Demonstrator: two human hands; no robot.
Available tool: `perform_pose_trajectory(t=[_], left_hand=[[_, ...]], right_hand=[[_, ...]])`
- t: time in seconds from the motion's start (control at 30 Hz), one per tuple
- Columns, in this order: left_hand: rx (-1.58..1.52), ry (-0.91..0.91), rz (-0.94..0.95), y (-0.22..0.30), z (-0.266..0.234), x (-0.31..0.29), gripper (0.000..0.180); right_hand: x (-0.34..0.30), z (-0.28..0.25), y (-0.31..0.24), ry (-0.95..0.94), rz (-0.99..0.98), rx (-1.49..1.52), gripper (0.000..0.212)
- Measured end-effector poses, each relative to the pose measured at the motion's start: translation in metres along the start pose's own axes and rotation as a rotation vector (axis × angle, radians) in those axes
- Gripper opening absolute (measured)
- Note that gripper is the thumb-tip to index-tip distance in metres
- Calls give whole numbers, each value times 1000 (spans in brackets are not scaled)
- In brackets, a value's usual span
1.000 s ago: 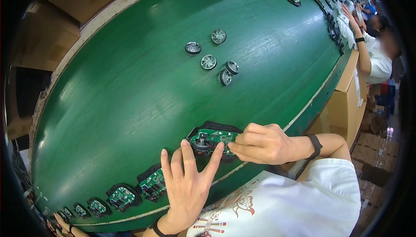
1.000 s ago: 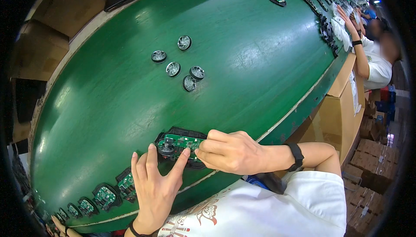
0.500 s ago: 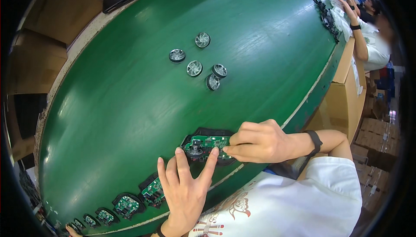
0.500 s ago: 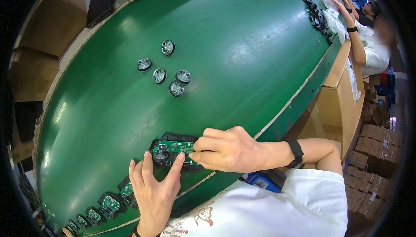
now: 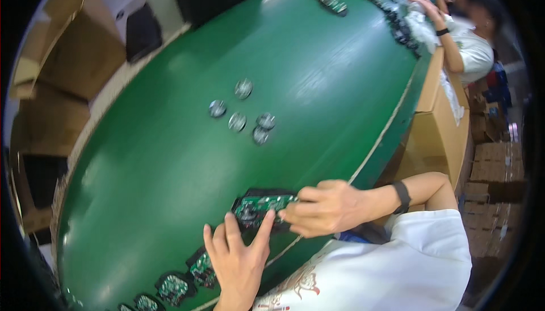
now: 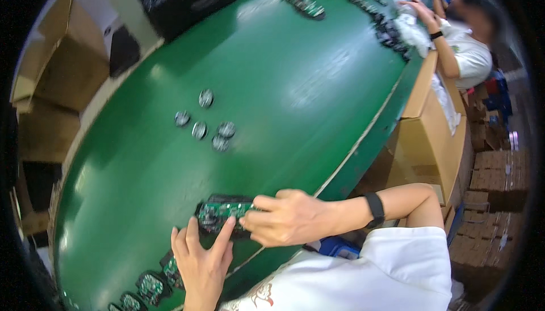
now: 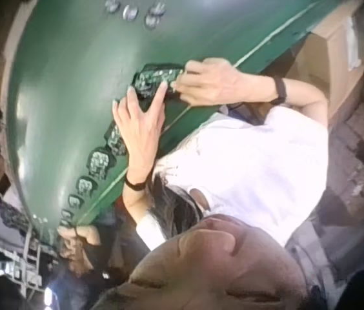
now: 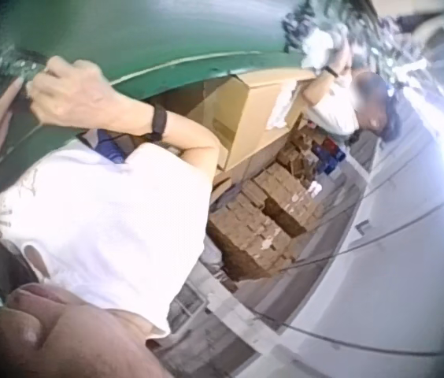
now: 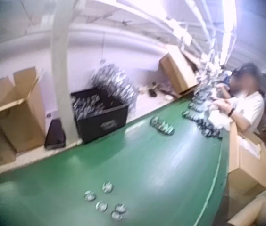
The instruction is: The person assembles small electronic devices on a green workbench by attaching circular components to green circuit boards. They handle the boards and components by hand, placing the finished units in a line and later packing them into plastic bags.
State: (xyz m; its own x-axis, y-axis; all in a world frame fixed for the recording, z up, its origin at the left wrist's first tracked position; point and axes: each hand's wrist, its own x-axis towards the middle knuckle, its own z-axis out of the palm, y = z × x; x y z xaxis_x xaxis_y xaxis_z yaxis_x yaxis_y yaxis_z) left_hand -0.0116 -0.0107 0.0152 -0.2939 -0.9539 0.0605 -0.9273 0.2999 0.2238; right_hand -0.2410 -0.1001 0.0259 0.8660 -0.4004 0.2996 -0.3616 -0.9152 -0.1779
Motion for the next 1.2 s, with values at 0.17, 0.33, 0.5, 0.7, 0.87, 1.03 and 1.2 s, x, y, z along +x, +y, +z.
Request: perform_pose_trajectory(t=[0.17, 0.33, 0.5, 0.7, 0.87, 1.03, 1.2], left_hand=[[-291, -135, -84, -4, -45, -8, 71], [-162, -57, -175, -17, -65, -27, 74], [-130, -129, -262, -27, -69, -59, 73], [-107, -127, -297, -21, -61, -70, 68], [-123, -148, -359, -17, -64, -67, 66], [-143, -136, -356, -16, -59, -66, 65], [-203, -138, -369, -19, -61, -64, 64]], right_hand=[[-6, -6, -7, -47, 6, -76, 46], [-27, -42, 20, -212, 385, -82, 40], [-39, -63, 87, -129, 663, -231, 37], [-15, -53, 200, 1, 685, -459, 35], [26, -71, 267, -114, 851, -298, 40], [-18, -97, 375, 55, 951, -876, 22], [-67, -92, 449, -129, 1442, -676, 54]])
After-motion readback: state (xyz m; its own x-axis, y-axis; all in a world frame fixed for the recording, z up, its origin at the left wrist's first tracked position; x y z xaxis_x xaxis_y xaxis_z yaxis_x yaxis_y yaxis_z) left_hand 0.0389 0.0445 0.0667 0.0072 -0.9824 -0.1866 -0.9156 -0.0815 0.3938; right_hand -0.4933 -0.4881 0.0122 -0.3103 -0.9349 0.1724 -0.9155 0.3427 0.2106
